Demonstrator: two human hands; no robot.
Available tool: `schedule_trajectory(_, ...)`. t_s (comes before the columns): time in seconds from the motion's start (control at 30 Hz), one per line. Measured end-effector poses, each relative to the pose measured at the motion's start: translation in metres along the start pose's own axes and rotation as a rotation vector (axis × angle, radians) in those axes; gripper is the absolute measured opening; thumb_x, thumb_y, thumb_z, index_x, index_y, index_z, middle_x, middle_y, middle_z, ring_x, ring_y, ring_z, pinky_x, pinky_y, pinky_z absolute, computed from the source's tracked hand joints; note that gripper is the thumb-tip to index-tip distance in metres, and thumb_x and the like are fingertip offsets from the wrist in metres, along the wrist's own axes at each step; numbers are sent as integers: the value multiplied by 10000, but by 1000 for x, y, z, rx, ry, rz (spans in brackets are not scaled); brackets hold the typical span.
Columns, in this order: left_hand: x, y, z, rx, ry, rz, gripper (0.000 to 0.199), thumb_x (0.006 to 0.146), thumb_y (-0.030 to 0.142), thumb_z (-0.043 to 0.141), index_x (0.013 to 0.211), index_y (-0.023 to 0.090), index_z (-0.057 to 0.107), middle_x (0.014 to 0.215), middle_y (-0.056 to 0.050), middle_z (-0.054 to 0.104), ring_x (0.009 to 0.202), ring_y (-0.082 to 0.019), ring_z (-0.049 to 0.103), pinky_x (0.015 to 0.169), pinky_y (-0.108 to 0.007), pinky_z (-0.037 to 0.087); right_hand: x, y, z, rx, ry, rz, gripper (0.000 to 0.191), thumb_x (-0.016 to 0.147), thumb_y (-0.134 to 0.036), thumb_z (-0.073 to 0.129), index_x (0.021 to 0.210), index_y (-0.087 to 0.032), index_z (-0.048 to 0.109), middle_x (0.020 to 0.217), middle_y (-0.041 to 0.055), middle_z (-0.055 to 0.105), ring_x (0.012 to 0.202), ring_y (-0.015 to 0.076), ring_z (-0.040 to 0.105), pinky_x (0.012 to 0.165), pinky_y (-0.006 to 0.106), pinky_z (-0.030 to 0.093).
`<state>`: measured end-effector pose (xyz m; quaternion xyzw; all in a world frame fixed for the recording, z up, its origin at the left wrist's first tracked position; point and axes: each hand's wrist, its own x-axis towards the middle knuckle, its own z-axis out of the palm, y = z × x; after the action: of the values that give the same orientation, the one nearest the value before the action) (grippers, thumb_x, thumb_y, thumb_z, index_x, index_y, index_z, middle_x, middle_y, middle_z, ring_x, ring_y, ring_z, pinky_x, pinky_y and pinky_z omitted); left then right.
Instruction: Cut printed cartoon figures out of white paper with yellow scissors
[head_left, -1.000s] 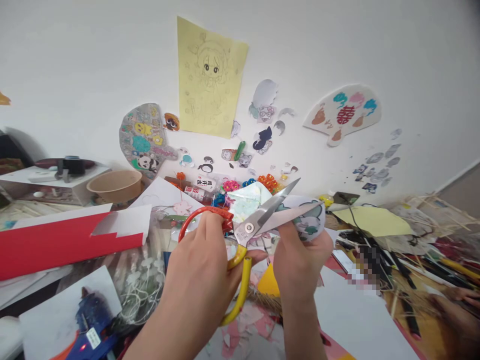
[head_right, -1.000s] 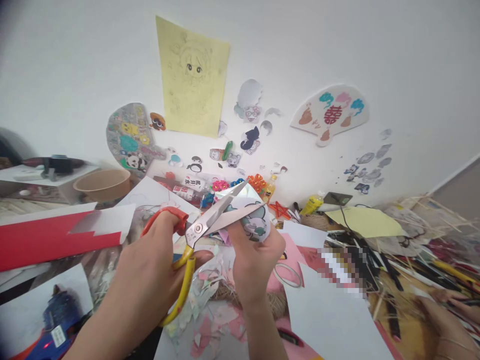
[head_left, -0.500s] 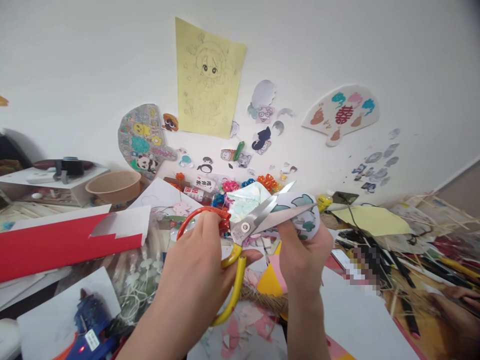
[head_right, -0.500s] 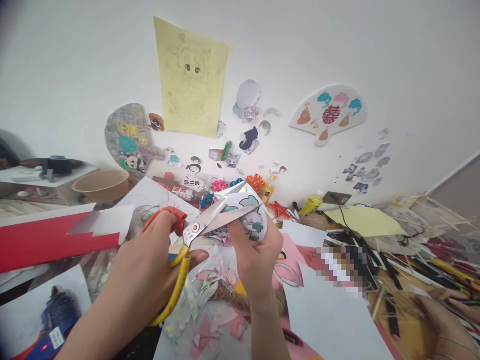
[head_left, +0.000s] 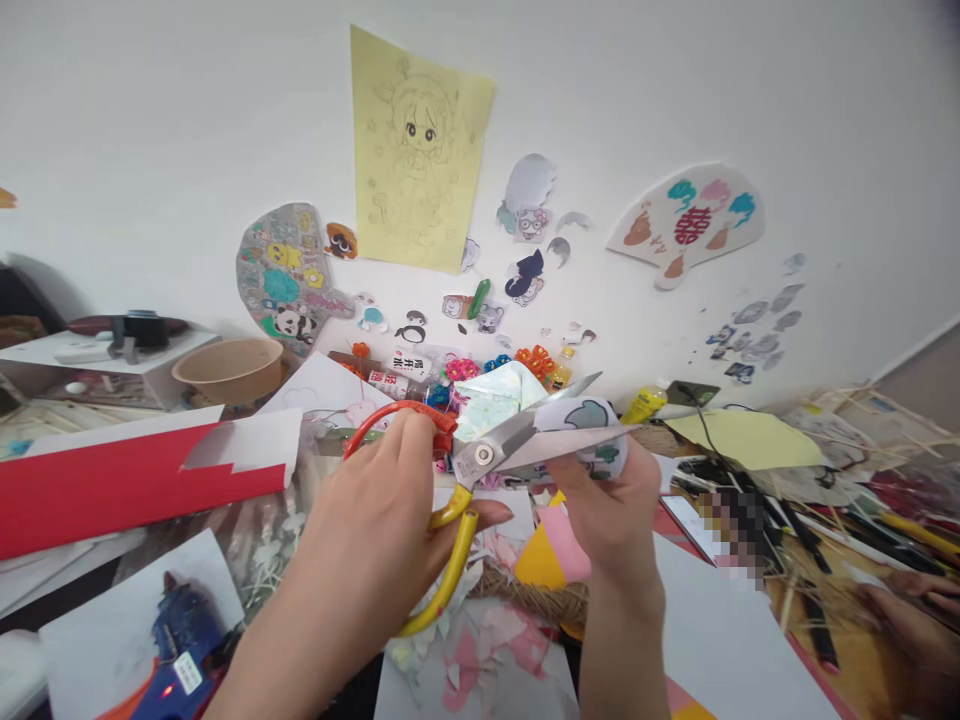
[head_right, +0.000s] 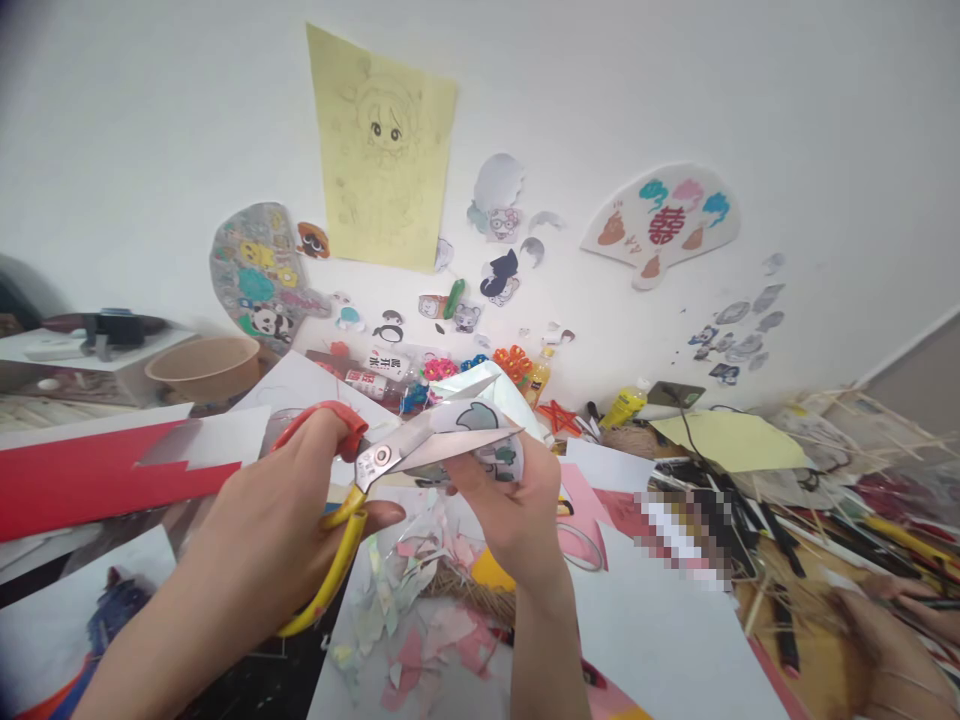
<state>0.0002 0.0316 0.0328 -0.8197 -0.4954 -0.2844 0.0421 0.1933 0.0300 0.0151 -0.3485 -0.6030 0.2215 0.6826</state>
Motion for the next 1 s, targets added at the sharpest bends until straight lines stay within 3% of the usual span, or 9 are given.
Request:
schedule_trajectory(0.13,-2,-1,1,59,4,23,371,891,531,574,916,252,331,791,-7,545,701,-266,633,507,-310,341,-1,4,-2,17,-12,-27,97,866,-251,705,952,-253,750,822,33,740,620,147,658,532,258,555)
schedule_trajectory(0.4,-2,0,3,172,113,69,396,891,573,565,921,244,347,820,-16,540,690,-240,611,521,-321,356,-1,2,1,-89,67,-127,81,861,-260,703,913,-237,761,693,5,693,522,116,578,471,237,493)
schedule_trajectory(0.53,-5,-2,2,184,61,66,343,900,494,575,917,252,333,830,-13,535,702,-240,613,515,-317,351,-1,-4,3,-163,87,-135,89,875,-268,672,858,-221,746,608,-10,658,484,118,562,434,232,478)
schedule_trajectory(0.73,-4,-3,1,96,47,99,348,916,510,556,952,251,327,890,-25,531,730,-243,609,526,-315,388,-3,-11,5,-225,120,-135,107,886,-227,644,880,-226,751,675,3,706,522,129,612,425,224,490)
schedule_trajectory(0.83,-4,-3,0,58,41,99,316,923,464,559,965,251,329,936,-32,537,742,-240,615,531,-311,400,-4,-13,6,-257,121,-160,101,883,-218,650,860,-232,747,616,-18,676,484,112,582,416,213,473)
schedule_trajectory(1.0,-4,-2,-1,57,55,108,349,927,541,519,953,248,331,915,-34,535,724,-245,603,523,-310,386,-5,-16,6,-281,154,-179,113,873,-194,660,870,-257,753,630,-28,694,516,121,611,448,218,487)
